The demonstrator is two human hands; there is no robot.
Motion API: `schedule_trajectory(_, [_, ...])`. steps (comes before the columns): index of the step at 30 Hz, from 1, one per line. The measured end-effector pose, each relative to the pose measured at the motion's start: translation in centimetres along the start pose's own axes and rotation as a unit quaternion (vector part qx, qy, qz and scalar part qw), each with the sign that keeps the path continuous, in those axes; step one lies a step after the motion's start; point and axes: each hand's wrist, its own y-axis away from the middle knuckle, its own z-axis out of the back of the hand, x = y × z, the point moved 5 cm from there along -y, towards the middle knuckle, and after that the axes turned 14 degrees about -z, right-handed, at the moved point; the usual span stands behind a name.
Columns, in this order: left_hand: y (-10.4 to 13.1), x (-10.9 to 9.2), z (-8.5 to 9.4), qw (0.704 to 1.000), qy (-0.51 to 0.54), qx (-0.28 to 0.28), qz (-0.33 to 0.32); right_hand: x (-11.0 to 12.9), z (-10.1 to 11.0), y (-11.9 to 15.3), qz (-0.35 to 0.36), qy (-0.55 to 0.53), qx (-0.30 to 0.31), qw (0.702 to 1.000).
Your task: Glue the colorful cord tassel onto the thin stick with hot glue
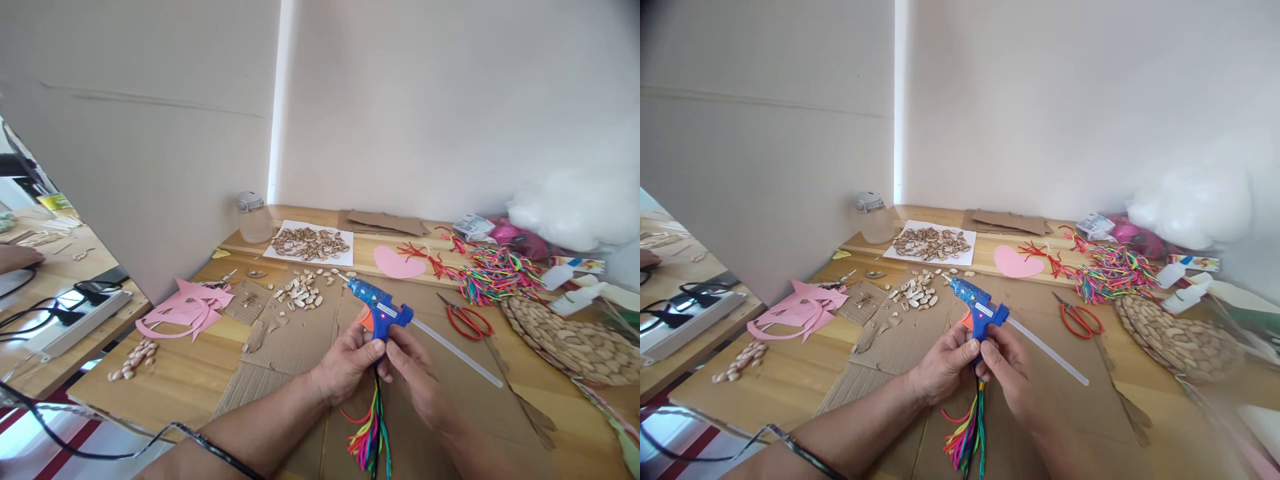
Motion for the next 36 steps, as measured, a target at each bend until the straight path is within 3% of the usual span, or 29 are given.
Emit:
schedule_trajectory(6, [0.2,0.5,0.2,0.999,-0.001,0.037,0.011,-1.1,0.4,-0.3,-0.045,-0.020,0.000,0.999])
schedule_trajectory(14, [0.4,-0.3,0.0,0.997,-0.039,0.044,0.056,0.0,1.5,-0.1,-0.011,-0.081,-0.054,0.995])
schedule_trajectory(19, [0.5,0.0,0.2,0.995,-0.049,0.042,0.078,1.0,1.1,0.0,-0.022,-0.140,-0.040,0.989])
schedule_trajectory(29, [0.4,-0.1,0.5,0.995,-0.058,0.042,0.073,0.8,1.3,-0.3,-0.036,-0.146,-0.042,0.988])
schedule_trajectory(36, [0.5,-0.1,0.3,0.993,-0.053,0.047,0.090,0.5,1.1,-0.2,-0.031,-0.147,0.001,0.989])
